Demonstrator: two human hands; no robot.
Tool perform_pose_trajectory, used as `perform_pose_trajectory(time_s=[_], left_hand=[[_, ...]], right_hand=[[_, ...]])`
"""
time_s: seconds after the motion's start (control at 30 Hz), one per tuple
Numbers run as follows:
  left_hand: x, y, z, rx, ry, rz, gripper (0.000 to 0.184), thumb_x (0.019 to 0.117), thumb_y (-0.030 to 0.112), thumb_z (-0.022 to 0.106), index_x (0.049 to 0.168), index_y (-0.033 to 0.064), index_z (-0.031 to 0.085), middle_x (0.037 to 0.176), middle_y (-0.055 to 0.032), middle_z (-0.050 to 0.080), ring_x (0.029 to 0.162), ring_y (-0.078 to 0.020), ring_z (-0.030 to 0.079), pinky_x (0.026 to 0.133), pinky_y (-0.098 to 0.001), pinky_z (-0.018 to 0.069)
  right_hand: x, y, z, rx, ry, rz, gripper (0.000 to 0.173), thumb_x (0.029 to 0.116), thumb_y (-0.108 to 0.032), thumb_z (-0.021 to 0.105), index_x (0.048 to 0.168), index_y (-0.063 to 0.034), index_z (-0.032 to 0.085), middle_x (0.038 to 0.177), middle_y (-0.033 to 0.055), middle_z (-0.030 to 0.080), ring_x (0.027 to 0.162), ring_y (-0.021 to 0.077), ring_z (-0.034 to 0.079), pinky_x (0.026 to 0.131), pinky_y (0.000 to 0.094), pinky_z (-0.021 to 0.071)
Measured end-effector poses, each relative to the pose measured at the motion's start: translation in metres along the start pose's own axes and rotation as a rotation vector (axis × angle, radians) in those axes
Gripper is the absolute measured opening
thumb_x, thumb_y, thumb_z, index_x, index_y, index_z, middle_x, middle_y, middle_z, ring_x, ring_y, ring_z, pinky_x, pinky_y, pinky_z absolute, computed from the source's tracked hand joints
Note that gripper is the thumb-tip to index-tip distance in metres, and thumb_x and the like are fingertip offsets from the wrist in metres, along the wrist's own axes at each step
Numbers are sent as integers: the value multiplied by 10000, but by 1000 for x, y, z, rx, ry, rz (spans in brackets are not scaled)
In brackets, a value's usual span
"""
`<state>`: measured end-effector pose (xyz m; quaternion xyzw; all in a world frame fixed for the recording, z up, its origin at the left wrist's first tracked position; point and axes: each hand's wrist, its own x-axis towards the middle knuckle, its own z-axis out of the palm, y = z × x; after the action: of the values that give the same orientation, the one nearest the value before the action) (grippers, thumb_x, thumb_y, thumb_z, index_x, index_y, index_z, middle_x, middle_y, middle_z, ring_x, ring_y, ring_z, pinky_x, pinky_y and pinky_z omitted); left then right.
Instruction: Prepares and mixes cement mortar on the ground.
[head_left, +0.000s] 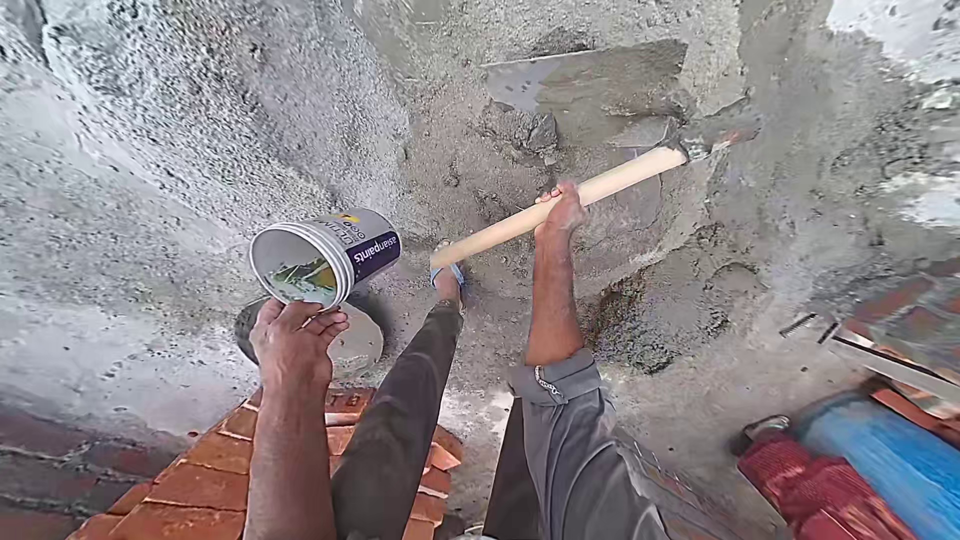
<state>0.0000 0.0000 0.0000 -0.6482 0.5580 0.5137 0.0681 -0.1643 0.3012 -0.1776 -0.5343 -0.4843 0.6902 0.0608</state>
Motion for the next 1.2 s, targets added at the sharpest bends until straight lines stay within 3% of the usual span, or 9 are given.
perform_pose_trajectory(time_s=[0.13,0.27,0.47,0.63,0.77,0.87,1.0,1.1,1.2], left_hand=[[-8,-4,6,33,-15,48,139,1025,66,454,1161,94,457,736,-26,621,561,-145,665,538,-306,606],[-19,-9,14,80,-41,71,106,1017,68,448,1120,97,453,733,-19,610,563,-131,658,544,-296,603],[-29,-16,19,114,-63,101,168,1039,73,433,1204,101,433,751,-22,613,565,-130,658,534,-282,595],[-31,-20,20,85,-55,95,139,1025,60,448,1161,86,447,742,-33,615,564,-142,660,538,-297,601],[-34,-23,22,98,-61,98,167,1017,68,457,1183,84,447,746,-35,615,566,-140,658,540,-294,596],[-38,-26,32,119,-93,108,210,1029,76,454,1238,81,447,760,-34,620,566,-137,660,542,-291,601],[-46,-26,35,126,-72,146,298,1050,68,447,1344,21,434,766,-101,649,556,-172,662,527,-307,593],[-43,-26,43,97,-64,161,396,1046,71,472,1435,9,425,777,-147,658,555,-199,659,520,-319,583],[-52,-35,46,103,-94,149,410,1052,72,466,1454,16,401,792,-150,657,556,-198,660,518,-315,583]], right_hand=[[-33,20,-47,-86,43,24,120,954,-100,638,880,-28,576,580,48,543,464,172,575,477,347,563],[-55,24,-118,-300,89,173,223,958,-212,699,1062,-42,600,654,50,585,497,166,592,493,347,563],[-64,17,-207,-182,155,106,91,948,18,623,885,34,559,546,85,549,421,171,562,425,324,543],[-67,-35,-283,-171,173,-15,65,903,71,573,886,18,539,546,63,538,412,158,540,413,311,528],[-46,-95,-300,-91,190,-140,88,916,36,547,860,-26,518,549,55,526,430,171,547,440,344,547],[-1,-105,-300,4,182,-232,119,927,-61,566,811,-80,550,567,34,528,466,186,550,487,385,551],[37,-39,-289,53,160,-121,132,983,-66,530,851,-64,531,568,31,531,459,182,556,476,376,557],[11,14,-294,-17,130,-5,85,939,-64,559,865,-104,547,576,-19,532,461,138,562,478,335,562],[-31,26,-318,-28,134,20,113,920,-30,559,830,-99,551,555,-22,536,444,127,554,461,318,553]])
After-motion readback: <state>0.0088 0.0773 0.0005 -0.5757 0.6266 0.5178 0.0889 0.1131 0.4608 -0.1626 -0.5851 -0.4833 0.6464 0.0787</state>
